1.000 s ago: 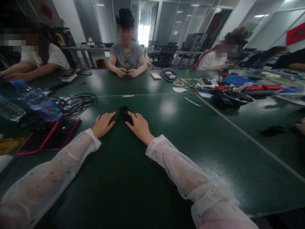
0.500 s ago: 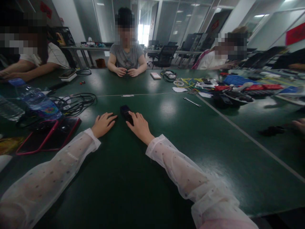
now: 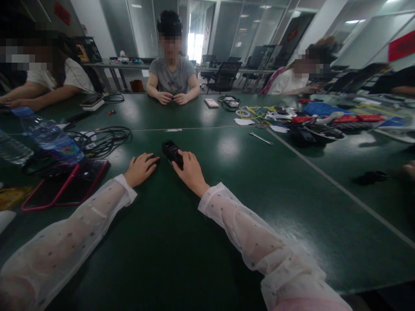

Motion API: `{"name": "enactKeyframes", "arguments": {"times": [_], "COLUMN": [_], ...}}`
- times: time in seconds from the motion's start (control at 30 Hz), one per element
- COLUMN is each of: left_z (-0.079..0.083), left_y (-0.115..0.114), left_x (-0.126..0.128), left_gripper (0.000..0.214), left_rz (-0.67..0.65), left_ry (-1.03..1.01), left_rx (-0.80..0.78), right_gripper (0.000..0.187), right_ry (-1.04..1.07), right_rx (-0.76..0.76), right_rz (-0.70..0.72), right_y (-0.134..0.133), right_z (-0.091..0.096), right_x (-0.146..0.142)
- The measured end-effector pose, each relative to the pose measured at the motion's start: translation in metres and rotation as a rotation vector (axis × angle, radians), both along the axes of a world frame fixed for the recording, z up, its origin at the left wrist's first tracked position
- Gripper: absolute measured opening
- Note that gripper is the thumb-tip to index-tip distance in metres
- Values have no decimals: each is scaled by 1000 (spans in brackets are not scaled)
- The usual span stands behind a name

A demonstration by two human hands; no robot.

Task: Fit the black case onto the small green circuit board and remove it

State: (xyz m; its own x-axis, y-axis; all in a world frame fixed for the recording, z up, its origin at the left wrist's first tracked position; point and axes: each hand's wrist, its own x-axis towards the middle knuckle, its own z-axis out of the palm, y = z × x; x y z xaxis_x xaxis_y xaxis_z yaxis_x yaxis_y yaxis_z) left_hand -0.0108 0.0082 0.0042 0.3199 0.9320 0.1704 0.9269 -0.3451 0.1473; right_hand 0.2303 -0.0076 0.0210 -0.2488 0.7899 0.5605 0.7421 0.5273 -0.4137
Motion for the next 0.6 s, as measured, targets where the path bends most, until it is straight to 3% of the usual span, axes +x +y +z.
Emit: {"name": "enactKeyframes", "arguments": {"times": [0.27, 0.43, 0.6], "left_z": [3, 1, -5], "left_y": [-1, 0, 2], "left_x": [0, 0, -1], "left_gripper": [43, 42, 42], "left_rz": [1, 5, -2], "left_ry": [6, 15, 10], "left_rx": [-7, 1, 31], "right_gripper": [43, 43, 39], "right_ry": [143, 213, 192], "right_rx": [128, 211, 156], "right_rz": [-42, -214, -384], "right_y": [14, 46, 64], "right_z": [-4, -9, -19], "right_x": [10, 47, 77]}}
